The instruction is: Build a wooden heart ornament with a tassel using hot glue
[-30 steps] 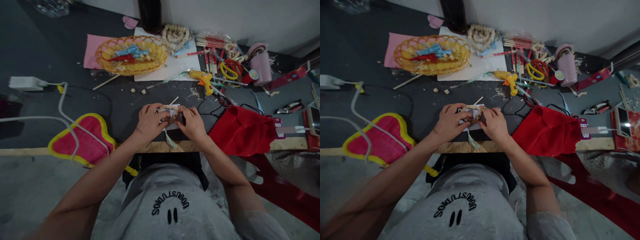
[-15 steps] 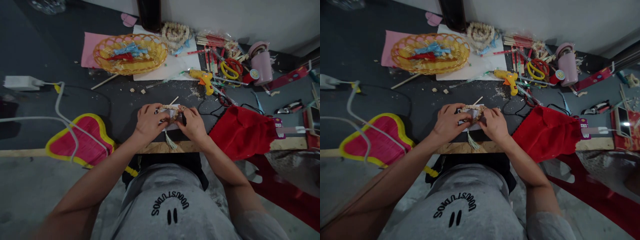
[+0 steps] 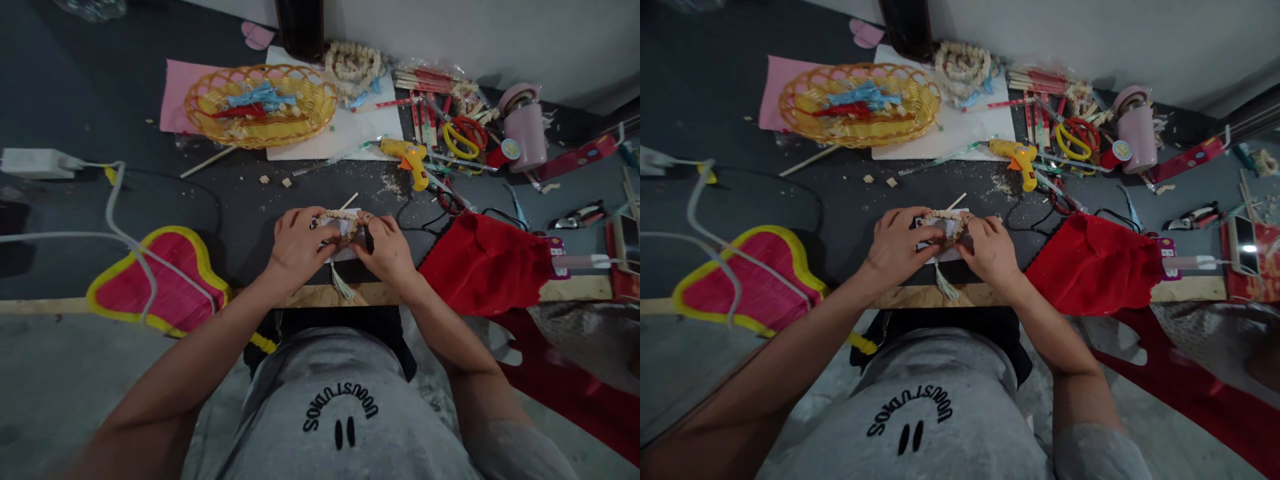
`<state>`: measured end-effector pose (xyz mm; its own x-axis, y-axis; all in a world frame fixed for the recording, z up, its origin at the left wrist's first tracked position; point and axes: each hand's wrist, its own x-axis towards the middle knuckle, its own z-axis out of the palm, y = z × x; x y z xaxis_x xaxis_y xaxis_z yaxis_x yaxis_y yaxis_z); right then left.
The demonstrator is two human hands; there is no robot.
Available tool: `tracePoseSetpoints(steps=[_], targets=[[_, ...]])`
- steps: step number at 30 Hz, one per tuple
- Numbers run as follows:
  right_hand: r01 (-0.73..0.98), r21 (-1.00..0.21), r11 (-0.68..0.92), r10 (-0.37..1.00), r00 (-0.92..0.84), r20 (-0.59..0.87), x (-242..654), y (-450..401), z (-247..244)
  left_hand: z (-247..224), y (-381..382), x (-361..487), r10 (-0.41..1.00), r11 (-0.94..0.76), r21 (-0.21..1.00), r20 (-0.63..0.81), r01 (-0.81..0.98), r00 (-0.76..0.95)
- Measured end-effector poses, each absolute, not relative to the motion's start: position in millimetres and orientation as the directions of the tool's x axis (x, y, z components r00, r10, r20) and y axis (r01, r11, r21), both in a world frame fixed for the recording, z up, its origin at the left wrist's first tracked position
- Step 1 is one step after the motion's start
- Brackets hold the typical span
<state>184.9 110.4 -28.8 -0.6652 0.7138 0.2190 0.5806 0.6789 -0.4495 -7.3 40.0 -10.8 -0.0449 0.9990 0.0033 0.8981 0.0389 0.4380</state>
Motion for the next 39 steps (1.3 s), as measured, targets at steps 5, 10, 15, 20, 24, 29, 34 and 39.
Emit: tracePoseSetpoints(steps=[5, 10, 15, 20, 24, 29, 34, 39], targets=[[0.588, -0.43, 0.685, 0.712, -0.665, 0.226, 183.9, 109.8, -28.2, -10.6, 39.9, -7.1, 0.999, 0.038, 0.428, 0.004, 0.903, -0.044], [0.592, -0.43, 0.681, 0.713, -0.671, 0.205, 184.0, 110.1, -28.8, -14.5, 39.0, -8.2, 0.999, 0.021, 0.427, 0.028, 0.904, -0.037], [0.573, -0.452, 0.684, 0.708, -0.671, 0.221, 185.7, 110.0, -30.3, -13.8, 38.7, -7.8, 0.999, 0.027, 0.427, 0.02, 0.904, -0.039], [0.58, -0.456, 0.675, 0.713, -0.671, 0.203, 186.9, 111.5, -31.7, -10.3, 39.1, -6.1, 0.999, 0.046, 0.418, 0.001, 0.907, -0.051], [0.581, -0.452, 0.677, 0.708, -0.68, 0.188, 184.7, 108.4, -29.2, -10.3, 39.2, -5.9, 0.999, 0.043, 0.422, 0.01, 0.906, -0.052], [0.558, -0.407, 0.723, 0.668, -0.714, 0.208, 194.6, 108.2, -6.5, -11.5, 38.6, -7.2, 0.999, 0.033, 0.416, 0.023, 0.909, -0.047], [0.71, -0.328, 0.623, 0.78, -0.534, 0.326, 228.8, 166.7, 23.7, -10.7, 39.1, -7.0, 0.999, 0.026, 0.434, 0.032, 0.9, -0.044], [0.815, -0.334, 0.474, 0.88, -0.431, 0.197, 234.6, 251.0, 19.3, -10.1, 39.4, -6.1, 0.998, 0.04, 0.444, 0.027, 0.895, -0.057]])
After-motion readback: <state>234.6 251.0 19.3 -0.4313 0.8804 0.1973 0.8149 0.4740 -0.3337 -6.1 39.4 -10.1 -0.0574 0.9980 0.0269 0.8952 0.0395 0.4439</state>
